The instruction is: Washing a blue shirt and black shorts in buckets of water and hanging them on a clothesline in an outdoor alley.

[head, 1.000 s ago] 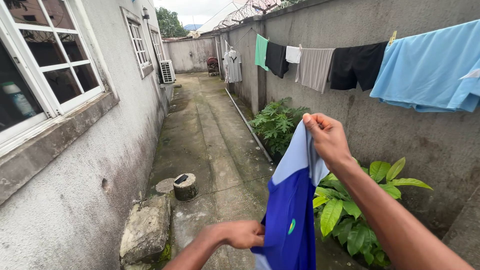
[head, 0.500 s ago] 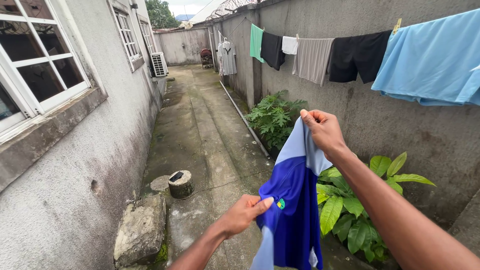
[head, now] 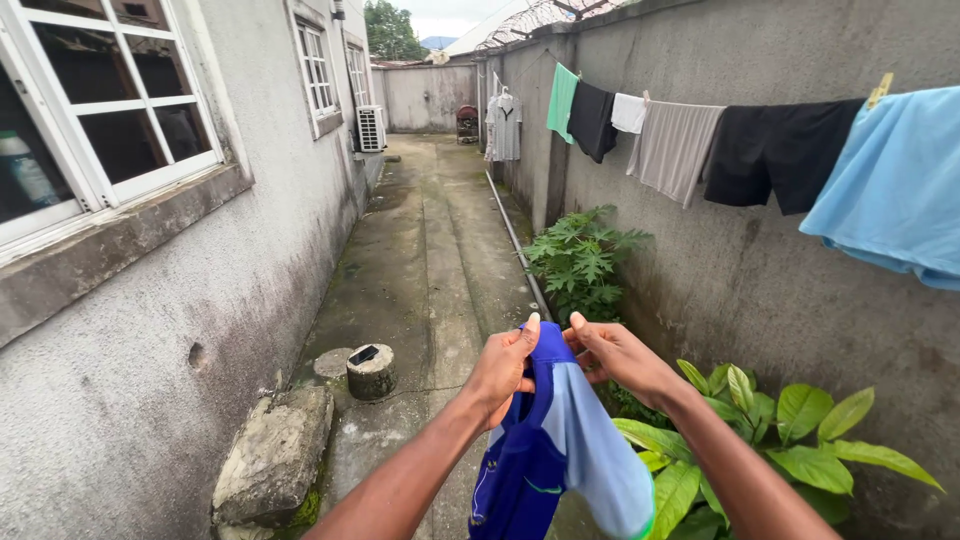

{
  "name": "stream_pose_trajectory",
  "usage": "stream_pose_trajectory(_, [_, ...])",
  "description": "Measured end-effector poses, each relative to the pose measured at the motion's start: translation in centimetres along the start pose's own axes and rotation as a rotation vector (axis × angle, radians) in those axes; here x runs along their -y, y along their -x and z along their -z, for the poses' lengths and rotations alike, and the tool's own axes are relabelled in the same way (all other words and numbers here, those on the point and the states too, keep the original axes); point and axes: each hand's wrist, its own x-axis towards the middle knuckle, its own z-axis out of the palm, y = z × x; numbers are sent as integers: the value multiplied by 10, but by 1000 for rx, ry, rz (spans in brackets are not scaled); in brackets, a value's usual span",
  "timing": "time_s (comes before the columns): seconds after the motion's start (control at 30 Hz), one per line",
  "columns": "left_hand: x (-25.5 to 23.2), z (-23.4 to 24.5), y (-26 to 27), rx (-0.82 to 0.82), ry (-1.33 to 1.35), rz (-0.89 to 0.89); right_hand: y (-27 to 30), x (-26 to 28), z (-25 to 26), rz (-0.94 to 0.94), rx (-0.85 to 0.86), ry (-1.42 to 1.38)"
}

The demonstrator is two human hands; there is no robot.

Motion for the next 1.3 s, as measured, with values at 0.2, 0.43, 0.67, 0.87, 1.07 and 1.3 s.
stream_pose_trajectory(0.2, [-3,0,-24,-105,20,-28,-5,3,9,133,139,68])
stream_pose_trajectory(0.43, [-33,16,-38,-130,98,-178,-34,-38,15,265,202,460])
stream_pose_trajectory(0.67, [-50,24,-35,-221,23,-184,-59,-59,13,120,-59,227])
stream_pose_trajectory(0.87, [-27,18,-52,-147,96,-146,-45,20,-8,500,-138,47])
stream_pose_trajectory(1.07, [-13,26,-65,-147,-83,-90,-76,3,-8,453,-224,178])
stream_pose_trajectory(1.3, [37,88,-45,-29,-1351,-230,-105,15,21,408,-451,47])
